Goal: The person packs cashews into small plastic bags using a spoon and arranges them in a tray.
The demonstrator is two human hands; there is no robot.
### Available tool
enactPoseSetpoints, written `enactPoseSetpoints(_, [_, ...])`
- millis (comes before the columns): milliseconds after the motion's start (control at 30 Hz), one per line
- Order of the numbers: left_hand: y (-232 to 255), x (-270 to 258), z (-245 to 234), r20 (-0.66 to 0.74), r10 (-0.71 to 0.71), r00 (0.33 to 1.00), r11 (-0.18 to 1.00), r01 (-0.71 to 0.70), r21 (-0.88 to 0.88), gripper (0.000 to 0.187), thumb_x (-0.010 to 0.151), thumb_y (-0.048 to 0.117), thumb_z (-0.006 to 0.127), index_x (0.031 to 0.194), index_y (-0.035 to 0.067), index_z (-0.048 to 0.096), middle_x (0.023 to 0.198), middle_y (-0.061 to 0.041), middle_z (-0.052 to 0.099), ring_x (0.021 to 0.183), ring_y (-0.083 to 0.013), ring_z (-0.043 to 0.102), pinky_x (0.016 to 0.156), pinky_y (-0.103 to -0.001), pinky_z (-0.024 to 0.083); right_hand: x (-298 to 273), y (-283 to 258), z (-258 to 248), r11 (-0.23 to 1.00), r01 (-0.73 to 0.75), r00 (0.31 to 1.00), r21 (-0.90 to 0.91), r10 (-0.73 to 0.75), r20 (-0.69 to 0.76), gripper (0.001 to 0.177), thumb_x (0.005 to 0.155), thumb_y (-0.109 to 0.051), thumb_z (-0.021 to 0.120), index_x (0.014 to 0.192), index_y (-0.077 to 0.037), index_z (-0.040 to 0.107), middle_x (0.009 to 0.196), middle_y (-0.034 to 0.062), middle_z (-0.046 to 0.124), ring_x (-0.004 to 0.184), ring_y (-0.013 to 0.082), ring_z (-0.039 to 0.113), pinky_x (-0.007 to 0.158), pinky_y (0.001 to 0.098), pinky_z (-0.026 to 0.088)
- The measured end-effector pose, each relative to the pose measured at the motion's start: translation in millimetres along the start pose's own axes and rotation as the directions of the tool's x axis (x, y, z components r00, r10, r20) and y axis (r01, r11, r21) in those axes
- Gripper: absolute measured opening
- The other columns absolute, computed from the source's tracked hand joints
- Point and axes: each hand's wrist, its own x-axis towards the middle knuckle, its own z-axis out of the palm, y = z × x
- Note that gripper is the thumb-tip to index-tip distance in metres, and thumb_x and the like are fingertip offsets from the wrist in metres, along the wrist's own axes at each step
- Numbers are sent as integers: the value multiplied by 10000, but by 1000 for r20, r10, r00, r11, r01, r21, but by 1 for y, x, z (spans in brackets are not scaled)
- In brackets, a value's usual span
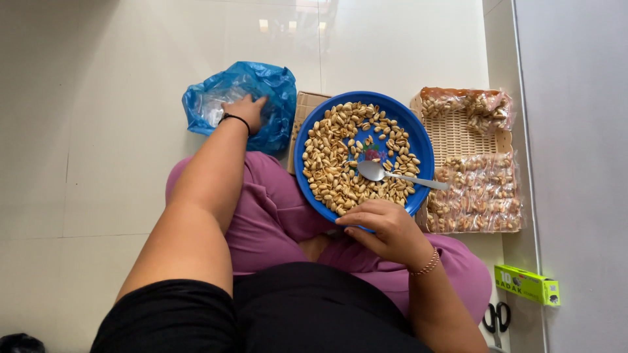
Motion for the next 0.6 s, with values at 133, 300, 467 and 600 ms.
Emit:
enactPoseSetpoints(133, [-3, 9, 10, 0, 5, 1000, 999, -5, 43, 527, 998, 44, 467, 1493, 218, 422, 1454, -220, 470, 1293, -434, 530, 1025, -757, 325, -4, 12, 4, 999, -14, 999, -32, 15, 40, 143, 954, -107, 678, 1061, -78, 769, 966, 131, 769, 824, 366, 737, 662, 471, 572])
enactPoseSetpoints(300, [-5, 25, 29, 1, 29, 1000, 992, -29, 119, 353, 988, 50, 498, 1318, 172, 526, 1262, -194, 553, 1140, -401, 593, 930, -696, 412, -7, 13, 5, 997, -26, 997, -70, 31, 66, 140, 969, -119, 674, 1063, -81, 771, 983, 122, 773, 854, 341, 744, 698, 447, 579])
enactPoseSetpoints(467, [-10, 39, 45, -7, 48, 999, 980, -46, 192, 206, 978, 55, 529, 1143, 125, 631, 1070, -169, 637, 987, -369, 656, 836, -635, 499, -9, 15, 7, 993, -42, 995, -107, 51, 83, 154, 960, -128, 684, 1083, -91, 769, 991, 117, 774, 874, 334, 745, 712, 449, 578])
enactPoseSetpoints(600, [-15, 51, 57, -10, 63, 998, 967, -59, 249, 167, 970, 59, 553, 1003, 88, 715, 916, -148, 703, 864, -343, 706, 761, -587, 569, -8, 14, 8, 988, -54, 991, -143, 70, 116, 148, 961, -153, 696, 1078, -100, 771, 994, 100, 775, 878, 320, 747, 723, 440, 577])
